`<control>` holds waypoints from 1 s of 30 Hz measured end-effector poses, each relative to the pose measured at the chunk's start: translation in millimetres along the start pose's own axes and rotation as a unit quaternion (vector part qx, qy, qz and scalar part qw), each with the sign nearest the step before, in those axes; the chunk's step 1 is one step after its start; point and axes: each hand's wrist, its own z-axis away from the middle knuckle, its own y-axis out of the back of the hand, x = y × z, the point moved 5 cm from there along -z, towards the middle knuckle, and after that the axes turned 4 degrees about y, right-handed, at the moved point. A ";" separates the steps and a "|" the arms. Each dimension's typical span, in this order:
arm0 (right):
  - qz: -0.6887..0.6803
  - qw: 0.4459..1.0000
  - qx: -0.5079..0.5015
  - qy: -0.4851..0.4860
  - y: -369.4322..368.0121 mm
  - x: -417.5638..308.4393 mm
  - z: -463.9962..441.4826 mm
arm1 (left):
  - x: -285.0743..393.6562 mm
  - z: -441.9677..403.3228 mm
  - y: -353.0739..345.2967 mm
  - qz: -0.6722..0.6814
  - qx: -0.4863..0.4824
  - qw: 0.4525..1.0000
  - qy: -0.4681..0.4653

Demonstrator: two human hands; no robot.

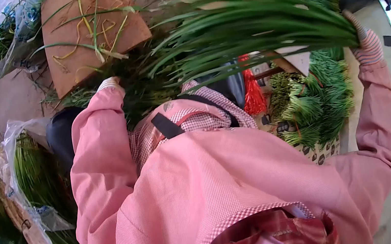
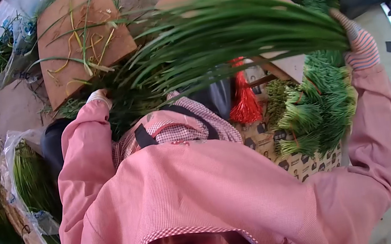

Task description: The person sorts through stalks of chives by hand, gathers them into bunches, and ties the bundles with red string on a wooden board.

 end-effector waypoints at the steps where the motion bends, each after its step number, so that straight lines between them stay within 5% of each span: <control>1: 0.221 0.955 -0.054 0.191 7.0 -27.5 -4.1 | 3.0 21.0 5.1 0.034 0.078 0.996 -0.011; 2: 0.127 0.980 -0.020 0.153 18.3 -41.8 -14.6 | 5.3 40.9 10.7 0.068 0.160 0.985 -0.023; 3: 0.190 0.968 -0.017 0.164 31.1 -57.5 -27.3 | 6.2 30.5 6.1 -0.004 0.082 0.997 -0.003; 7: 0.513 0.830 0.109 0.191 46.3 -131.3 -72.3 | 10.1 53.3 11.3 0.069 0.117 0.990 -0.032; 12: 0.548 0.801 0.162 0.177 30.0 -140.4 -154.4 | 5.3 51.1 -4.5 0.140 0.049 0.989 -0.025; 17: 0.523 0.836 0.099 0.130 -39.3 -29.6 -225.5 | 11.4 58.9 -17.7 0.129 -0.015 0.988 -0.079; 19: 0.489 0.871 0.004 0.042 -84.0 54.7 -217.3 | 10.3 57.3 -35.3 0.251 -0.085 0.962 -0.063; 23: 0.428 0.888 -0.123 -0.114 -125.0 159.2 -168.6 | -13.5 35.6 -70.3 0.231 -0.072 0.966 -0.085; 30: 0.419 0.900 -0.095 -0.077 -93.1 218.6 -161.9 | 20.3 64.1 -33.5 0.125 -0.093 0.986 -0.056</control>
